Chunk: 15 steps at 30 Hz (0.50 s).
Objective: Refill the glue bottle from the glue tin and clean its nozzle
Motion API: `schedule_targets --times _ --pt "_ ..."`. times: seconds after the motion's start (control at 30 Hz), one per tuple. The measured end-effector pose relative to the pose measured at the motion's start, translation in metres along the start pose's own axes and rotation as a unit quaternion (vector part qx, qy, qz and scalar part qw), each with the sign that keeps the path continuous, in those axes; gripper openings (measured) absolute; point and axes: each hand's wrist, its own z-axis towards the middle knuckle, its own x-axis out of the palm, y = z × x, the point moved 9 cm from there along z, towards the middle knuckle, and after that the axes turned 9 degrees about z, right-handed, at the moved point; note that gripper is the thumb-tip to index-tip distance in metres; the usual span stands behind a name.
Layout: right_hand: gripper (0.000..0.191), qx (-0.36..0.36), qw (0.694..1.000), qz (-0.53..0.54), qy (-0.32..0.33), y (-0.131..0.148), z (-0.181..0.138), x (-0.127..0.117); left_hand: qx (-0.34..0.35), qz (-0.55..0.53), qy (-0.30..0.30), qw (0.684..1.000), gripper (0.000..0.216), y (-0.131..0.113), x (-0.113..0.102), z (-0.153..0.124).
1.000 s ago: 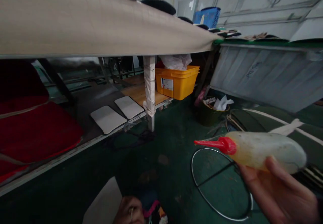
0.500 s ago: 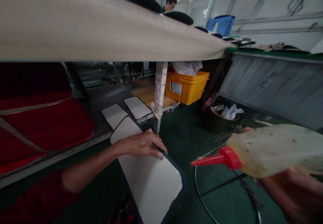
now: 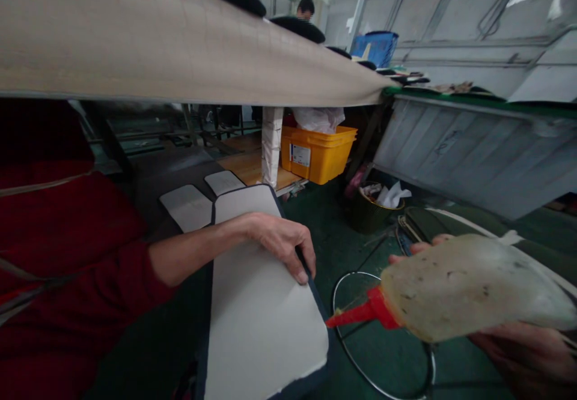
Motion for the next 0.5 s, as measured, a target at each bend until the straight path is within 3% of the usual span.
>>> schedule_targets --times 0.1,0.37,0.5 --pt "0.083 0.030 0.999 -0.027 0.003 -0.001 -0.006 0.004 0.021 -0.019 0.019 0.999 0.022 -0.010 0.001 0.003" --pt "0.073 -0.026 0.998 0.031 0.054 -0.003 0.005 0.005 0.018 -0.034 0.019 0.999 0.022 -0.009 -0.002 0.002" --pt "0.045 -0.043 0.999 0.023 0.014 -0.006 0.026 -0.003 0.014 -0.033 0.011 0.999 0.023 -0.003 -0.002 -0.001"
